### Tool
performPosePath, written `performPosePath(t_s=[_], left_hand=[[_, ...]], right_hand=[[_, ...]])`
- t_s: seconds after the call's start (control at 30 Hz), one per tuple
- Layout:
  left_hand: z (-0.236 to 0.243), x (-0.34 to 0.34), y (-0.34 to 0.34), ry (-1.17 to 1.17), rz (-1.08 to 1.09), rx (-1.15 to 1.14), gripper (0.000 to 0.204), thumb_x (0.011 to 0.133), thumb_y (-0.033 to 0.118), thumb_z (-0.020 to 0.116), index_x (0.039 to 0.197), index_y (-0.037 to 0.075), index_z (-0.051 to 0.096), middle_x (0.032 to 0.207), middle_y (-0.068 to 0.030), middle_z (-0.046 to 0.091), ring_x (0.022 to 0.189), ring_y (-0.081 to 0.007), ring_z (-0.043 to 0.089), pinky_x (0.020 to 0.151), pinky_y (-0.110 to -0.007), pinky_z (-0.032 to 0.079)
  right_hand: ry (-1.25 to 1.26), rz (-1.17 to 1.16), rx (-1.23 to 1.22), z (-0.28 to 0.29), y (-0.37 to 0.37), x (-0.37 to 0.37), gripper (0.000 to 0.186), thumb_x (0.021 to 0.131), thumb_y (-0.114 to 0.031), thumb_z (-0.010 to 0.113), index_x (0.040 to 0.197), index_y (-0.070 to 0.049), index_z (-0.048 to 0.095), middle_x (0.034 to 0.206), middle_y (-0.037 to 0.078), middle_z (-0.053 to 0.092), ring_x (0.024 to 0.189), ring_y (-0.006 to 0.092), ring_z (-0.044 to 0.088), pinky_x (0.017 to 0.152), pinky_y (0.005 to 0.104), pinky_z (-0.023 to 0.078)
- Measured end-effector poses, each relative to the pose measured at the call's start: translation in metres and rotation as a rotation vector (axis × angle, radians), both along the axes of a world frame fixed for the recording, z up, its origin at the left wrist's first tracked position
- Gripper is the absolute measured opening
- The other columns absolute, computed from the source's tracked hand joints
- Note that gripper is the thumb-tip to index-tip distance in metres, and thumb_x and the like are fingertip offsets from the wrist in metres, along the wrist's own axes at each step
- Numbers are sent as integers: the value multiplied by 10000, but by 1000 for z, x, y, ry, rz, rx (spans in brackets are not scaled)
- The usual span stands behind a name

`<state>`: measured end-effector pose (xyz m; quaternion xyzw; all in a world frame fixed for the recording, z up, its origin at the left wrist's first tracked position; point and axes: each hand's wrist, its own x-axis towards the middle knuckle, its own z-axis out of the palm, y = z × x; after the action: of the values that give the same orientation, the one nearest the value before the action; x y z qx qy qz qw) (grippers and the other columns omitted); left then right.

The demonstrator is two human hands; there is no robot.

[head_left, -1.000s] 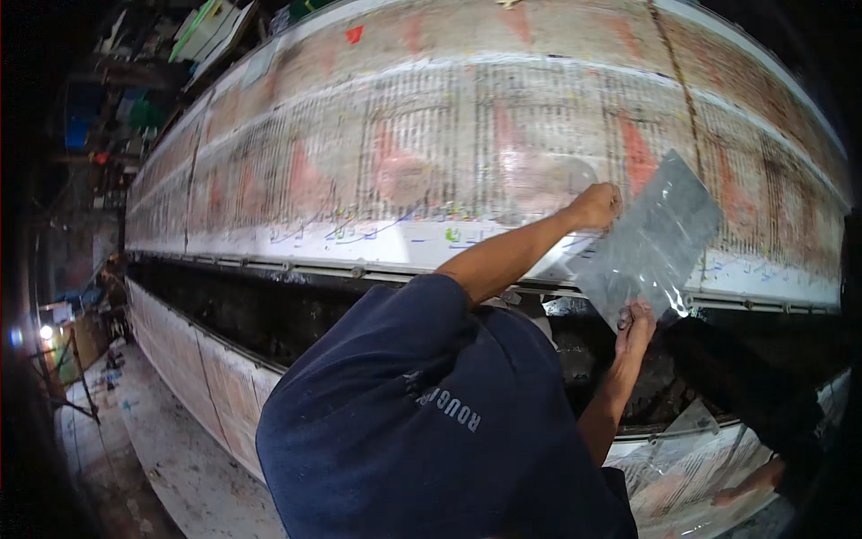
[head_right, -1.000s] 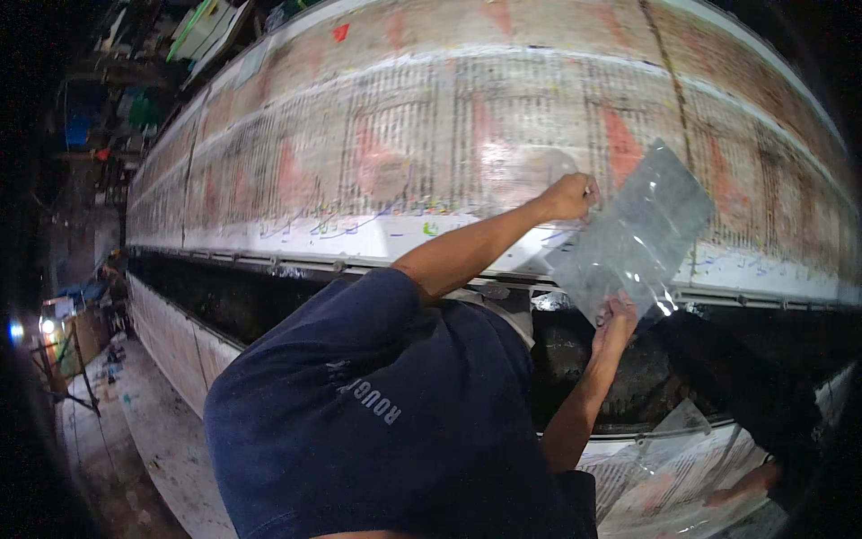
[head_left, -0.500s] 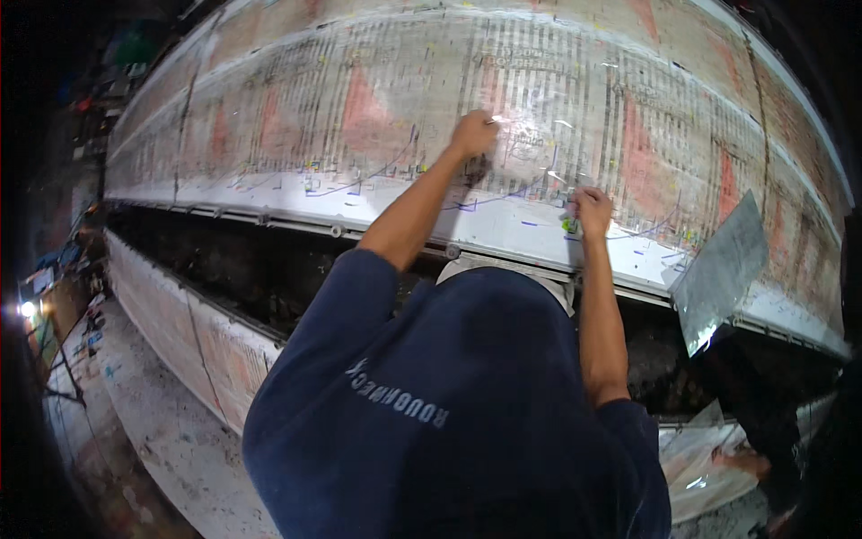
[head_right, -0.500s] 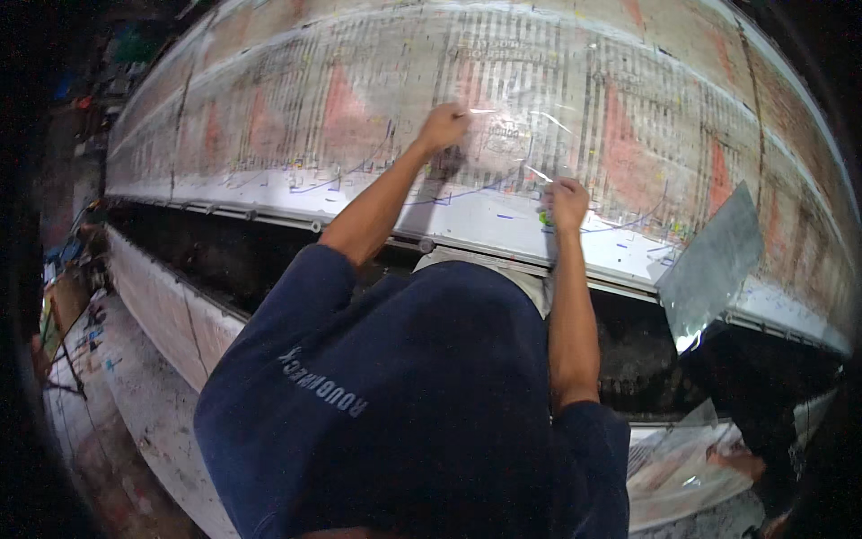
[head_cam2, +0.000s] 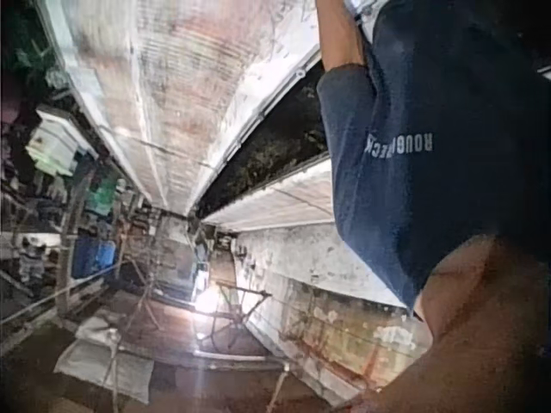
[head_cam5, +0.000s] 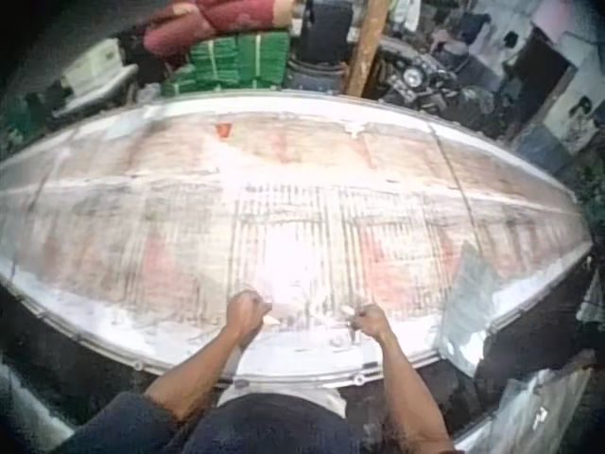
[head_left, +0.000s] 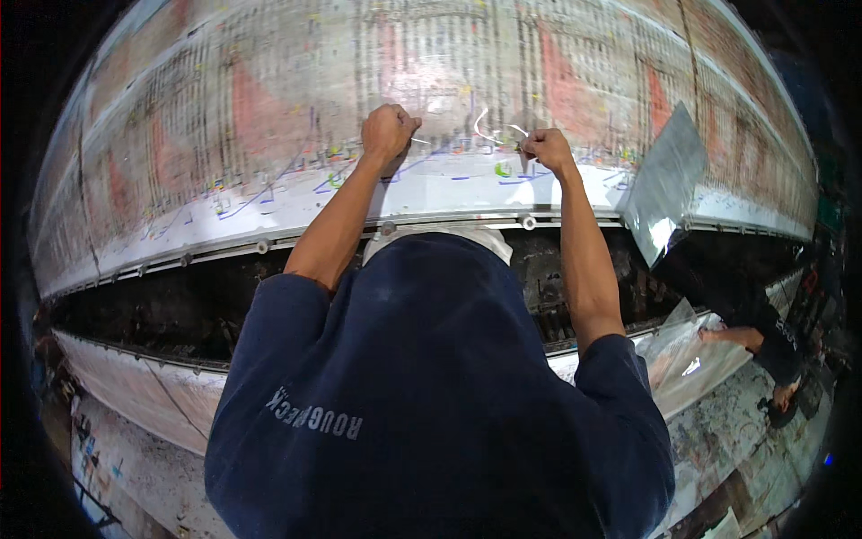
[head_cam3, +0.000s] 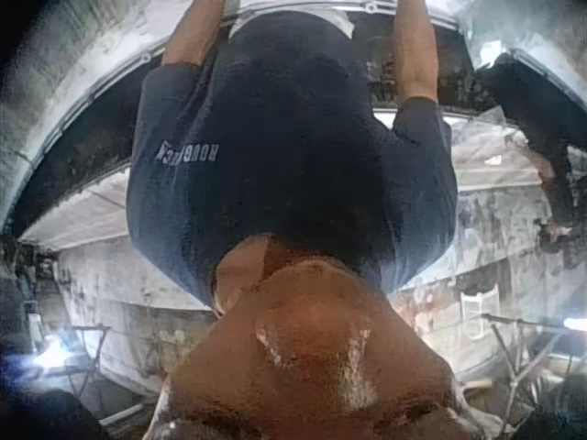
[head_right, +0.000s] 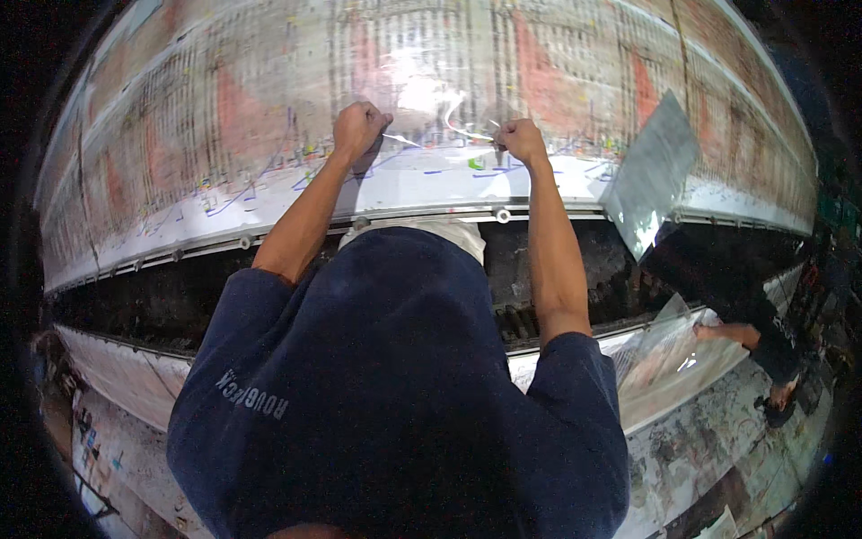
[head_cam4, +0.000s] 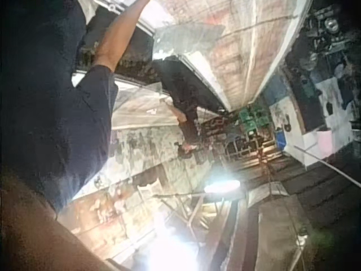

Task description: The person marks registration guides along a long printing table and then positions transparent film sheets onto the marked sections, smoothing them down by hand.

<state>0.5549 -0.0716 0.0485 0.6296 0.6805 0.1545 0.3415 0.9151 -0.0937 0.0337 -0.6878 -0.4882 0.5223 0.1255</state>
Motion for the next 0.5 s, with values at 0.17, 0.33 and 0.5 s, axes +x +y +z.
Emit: performPosePath(t_s=[0.17,0.33,0.5], left_hand=[[0,27,-8,116,55,-79,333,754,405,778,753,75,735,814,-160,721,791,-347,687,736,-435,508],[-2,32,-8,109,134,-134,335,738,423,793,745,93,733,724,-102,716,716,-283,687,718,-404,502],[-13,25,-6,116,142,-160,361,723,426,805,738,77,714,716,-92,710,693,-256,682,675,-385,507]], right_hand=[[-315,129,-17,-3,1,18,269,701,-342,733,849,-121,776,844,162,725,825,328,706,751,411,547],[-362,49,65,-3,-5,23,296,679,-330,795,771,-54,737,719,143,692,701,261,683,657,376,513],[-426,103,72,8,-2,19,276,708,-363,768,818,-110,756,843,157,718,820,344,693,739,422,538]])
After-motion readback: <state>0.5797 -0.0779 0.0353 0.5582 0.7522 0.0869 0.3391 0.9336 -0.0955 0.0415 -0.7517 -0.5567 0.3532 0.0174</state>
